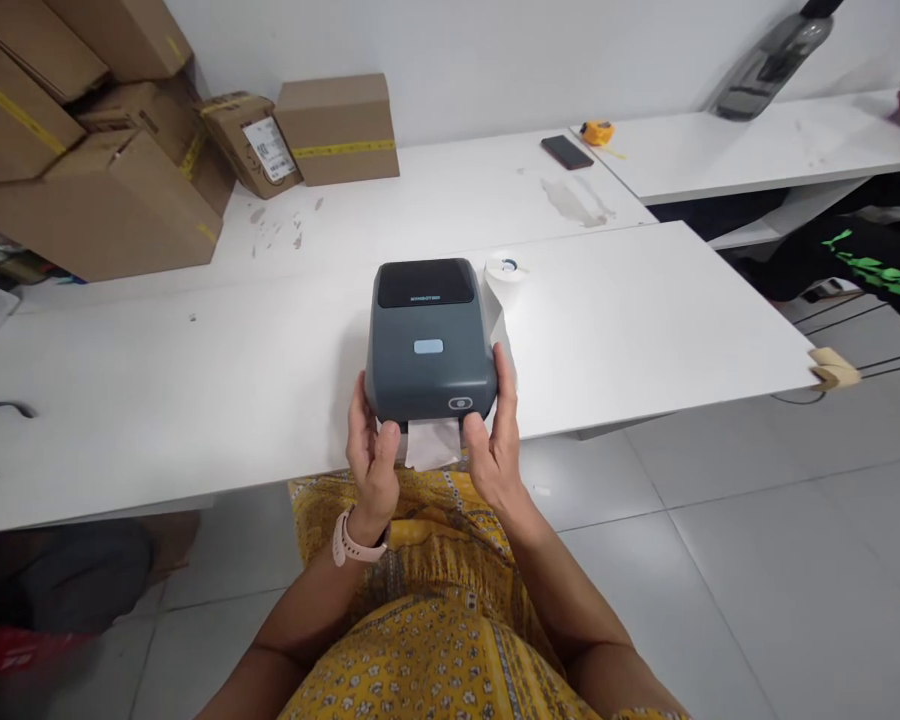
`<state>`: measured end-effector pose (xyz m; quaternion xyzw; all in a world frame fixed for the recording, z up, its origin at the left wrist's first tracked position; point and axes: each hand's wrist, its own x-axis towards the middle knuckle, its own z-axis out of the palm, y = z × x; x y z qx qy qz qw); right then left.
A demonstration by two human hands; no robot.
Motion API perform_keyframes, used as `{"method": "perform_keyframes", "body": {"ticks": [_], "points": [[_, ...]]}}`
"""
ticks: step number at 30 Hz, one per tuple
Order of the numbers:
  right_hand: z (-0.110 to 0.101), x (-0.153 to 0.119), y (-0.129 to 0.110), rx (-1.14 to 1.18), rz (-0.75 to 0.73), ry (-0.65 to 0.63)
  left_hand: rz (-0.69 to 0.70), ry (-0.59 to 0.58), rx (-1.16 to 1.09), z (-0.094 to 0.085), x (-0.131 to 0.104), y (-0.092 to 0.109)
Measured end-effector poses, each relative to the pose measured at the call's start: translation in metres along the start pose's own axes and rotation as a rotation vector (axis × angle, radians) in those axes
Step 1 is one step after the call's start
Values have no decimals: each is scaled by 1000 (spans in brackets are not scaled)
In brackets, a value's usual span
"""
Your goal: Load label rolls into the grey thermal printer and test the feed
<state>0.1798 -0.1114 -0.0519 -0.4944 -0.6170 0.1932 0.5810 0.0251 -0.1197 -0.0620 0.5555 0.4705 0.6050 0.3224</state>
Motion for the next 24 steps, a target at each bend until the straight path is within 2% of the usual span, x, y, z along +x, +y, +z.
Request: {"method": "perform_keyframes", "body": {"ticks": [2, 5, 8, 11, 14, 17, 24], "points": [[0, 5, -1, 1, -17, 6, 72, 14, 38, -3, 5, 2], [-4, 31, -7, -73, -119, 9, 140, 113, 74, -5, 22, 0], [-6, 75, -14, -166, -266, 14, 27, 178, 40, -6, 49, -10], [-2, 129, -20, -125, -367, 12, -128, 107, -97, -7, 74, -23], [6, 178, -25, -83, -339, 8, -236, 71, -203, -7, 87, -30], [16, 216, -27, -107, -314, 49, -291, 74, -237, -8, 89, -31], [42, 276, -10, -87, -249, 69, -296, 60, -247, -10, 88, -32]]}}
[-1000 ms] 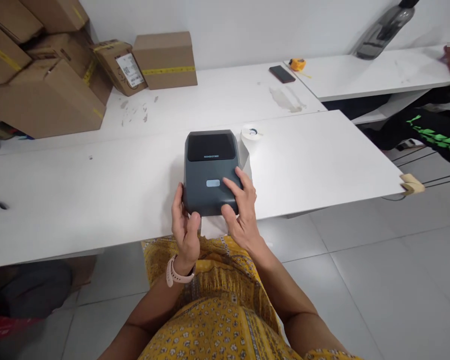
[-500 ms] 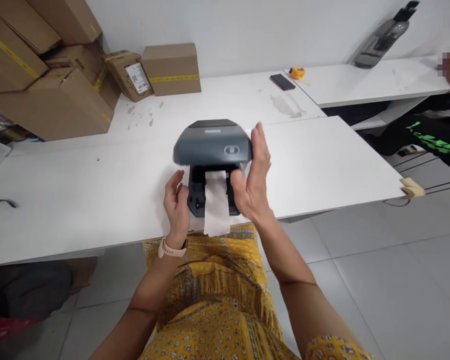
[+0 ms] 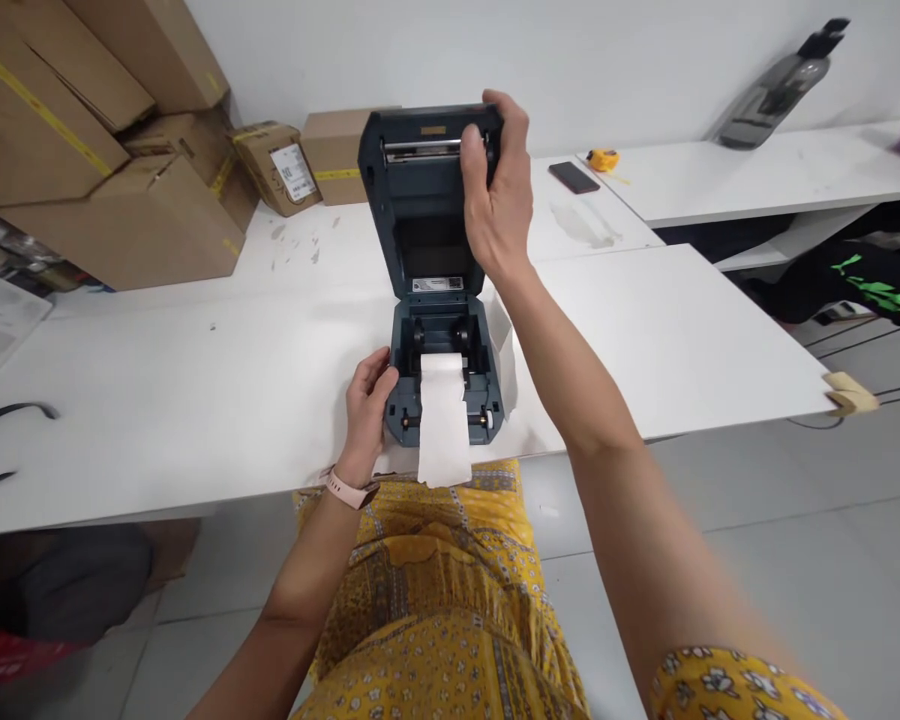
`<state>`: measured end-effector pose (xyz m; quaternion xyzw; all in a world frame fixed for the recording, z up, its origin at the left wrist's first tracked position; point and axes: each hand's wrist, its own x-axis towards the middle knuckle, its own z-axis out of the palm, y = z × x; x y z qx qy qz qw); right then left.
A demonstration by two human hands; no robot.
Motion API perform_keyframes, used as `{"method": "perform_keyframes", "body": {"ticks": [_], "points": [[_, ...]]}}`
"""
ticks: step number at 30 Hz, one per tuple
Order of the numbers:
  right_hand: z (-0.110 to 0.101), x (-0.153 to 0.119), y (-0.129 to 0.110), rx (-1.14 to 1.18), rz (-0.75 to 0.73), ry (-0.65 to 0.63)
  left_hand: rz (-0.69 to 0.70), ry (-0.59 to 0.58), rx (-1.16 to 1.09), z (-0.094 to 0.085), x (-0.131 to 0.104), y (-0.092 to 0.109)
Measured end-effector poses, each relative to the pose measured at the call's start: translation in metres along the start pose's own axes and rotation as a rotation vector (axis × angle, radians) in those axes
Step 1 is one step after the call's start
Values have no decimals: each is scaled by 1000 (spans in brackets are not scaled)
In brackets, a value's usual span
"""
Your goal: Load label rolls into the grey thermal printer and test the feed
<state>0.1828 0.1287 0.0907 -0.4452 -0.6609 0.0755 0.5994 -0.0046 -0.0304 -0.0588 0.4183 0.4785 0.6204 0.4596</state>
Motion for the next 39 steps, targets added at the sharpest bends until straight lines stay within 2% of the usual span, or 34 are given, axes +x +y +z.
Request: {"method": "perform_keyframes", "body": {"ticks": [3, 6, 8, 11, 12, 14, 16, 17, 18, 21, 24, 29, 34, 37, 39], "points": [[3, 14, 9, 8, 12, -5, -2, -15, 2, -1, 1, 1], [-7, 9, 4, 37, 19, -67, -3, -28, 4, -2, 0, 2], [-17, -12, -6, 3, -32, -8, -10, -30, 12, -3, -1, 3], [-31, -57, -21, -82, -125, 192, -9, -4, 52, -5, -2, 4], [-33, -72, -23, -104, -126, 128, 4, 14, 76, -5, -1, 5], [-34, -96, -21, -166, -141, -237, 48, 36, 134, -3, 4, 8], [-30, -110, -16, -261, -145, -630, 81, 5, 192, 0, 15, 13], [-27, -114, -12, -316, -144, -757, 83, -36, 220, 3, 22, 16], [-25, -115, -9, -370, -146, -831, 71, -90, 245, 6, 30, 19], [-22, -114, -2, -451, -202, -928, -25, -276, 257, 14, 52, 26], [-24, -110, 2, -404, -274, -1028, -95, -417, 179, 16, 62, 28], [-28, -107, 8, -364, -350, -1089, -68, -464, 192, 12, 64, 26], [-36, -99, 8, -238, -246, -1165, -29, -482, 158, 5, 67, 26], [-51, -90, 8, -86, -134, -1183, -46, -504, 82, 0, 68, 28], [-67, -87, 12, 89, -22, -1141, -54, -511, 44, -2, 68, 28]]}}
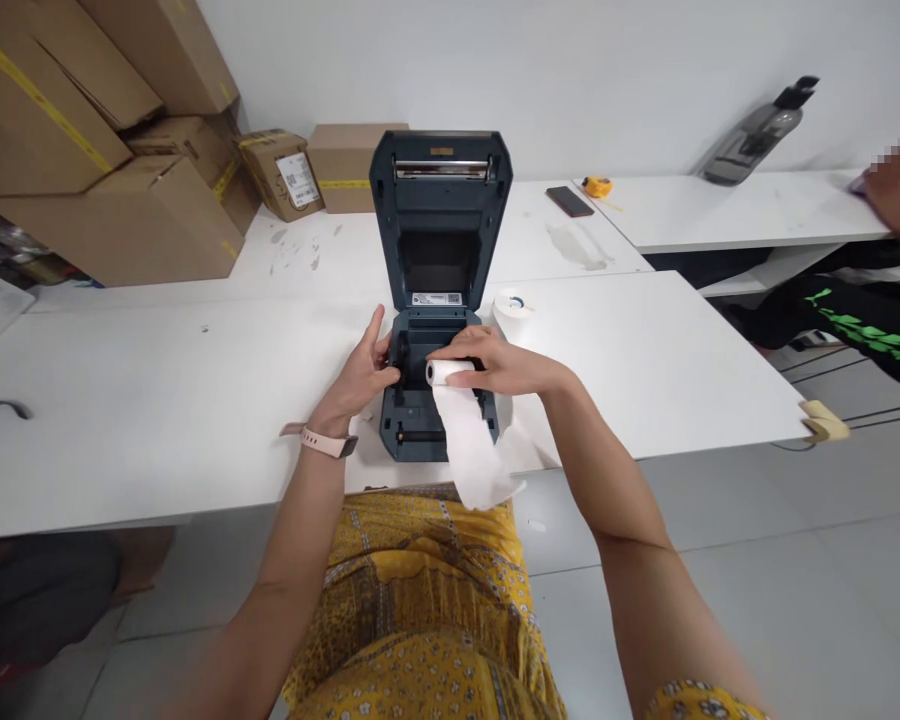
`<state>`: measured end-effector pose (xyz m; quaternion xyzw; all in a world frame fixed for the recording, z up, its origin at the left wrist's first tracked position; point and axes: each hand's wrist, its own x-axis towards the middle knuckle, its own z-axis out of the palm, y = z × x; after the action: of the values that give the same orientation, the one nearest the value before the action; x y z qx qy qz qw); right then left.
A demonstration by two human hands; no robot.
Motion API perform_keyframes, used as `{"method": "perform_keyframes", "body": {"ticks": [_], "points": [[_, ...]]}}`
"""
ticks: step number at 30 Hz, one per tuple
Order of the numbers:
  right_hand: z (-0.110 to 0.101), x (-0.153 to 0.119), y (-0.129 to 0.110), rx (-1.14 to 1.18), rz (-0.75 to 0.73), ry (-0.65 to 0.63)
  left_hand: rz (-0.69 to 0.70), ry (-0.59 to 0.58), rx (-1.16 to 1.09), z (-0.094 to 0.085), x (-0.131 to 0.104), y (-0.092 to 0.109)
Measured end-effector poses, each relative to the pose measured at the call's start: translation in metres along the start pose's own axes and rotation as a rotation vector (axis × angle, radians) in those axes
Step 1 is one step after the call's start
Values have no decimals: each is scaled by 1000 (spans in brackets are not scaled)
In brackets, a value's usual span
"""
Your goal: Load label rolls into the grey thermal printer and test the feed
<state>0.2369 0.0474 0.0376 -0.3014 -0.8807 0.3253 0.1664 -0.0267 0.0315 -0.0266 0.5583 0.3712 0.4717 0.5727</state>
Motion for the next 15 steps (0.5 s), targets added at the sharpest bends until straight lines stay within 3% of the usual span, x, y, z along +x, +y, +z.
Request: {"method": "perform_keyframes", "body": {"ticks": [2, 6, 8, 11, 15], "points": [[-6, -19, 7, 213, -7, 137, 3, 8, -4, 0, -1, -1], [-3, -68, 34, 494, -1, 612, 28, 40, 29, 1, -2, -2], [4, -89, 48, 573, 66, 728, 41, 41, 33, 2, -2, -2], [12, -111, 63, 598, 267, 662, 26, 24, 28, 3, -3, 0], [17, -116, 73, 516, 463, 540, -5, 29, 31, 2, -3, 2]]}}
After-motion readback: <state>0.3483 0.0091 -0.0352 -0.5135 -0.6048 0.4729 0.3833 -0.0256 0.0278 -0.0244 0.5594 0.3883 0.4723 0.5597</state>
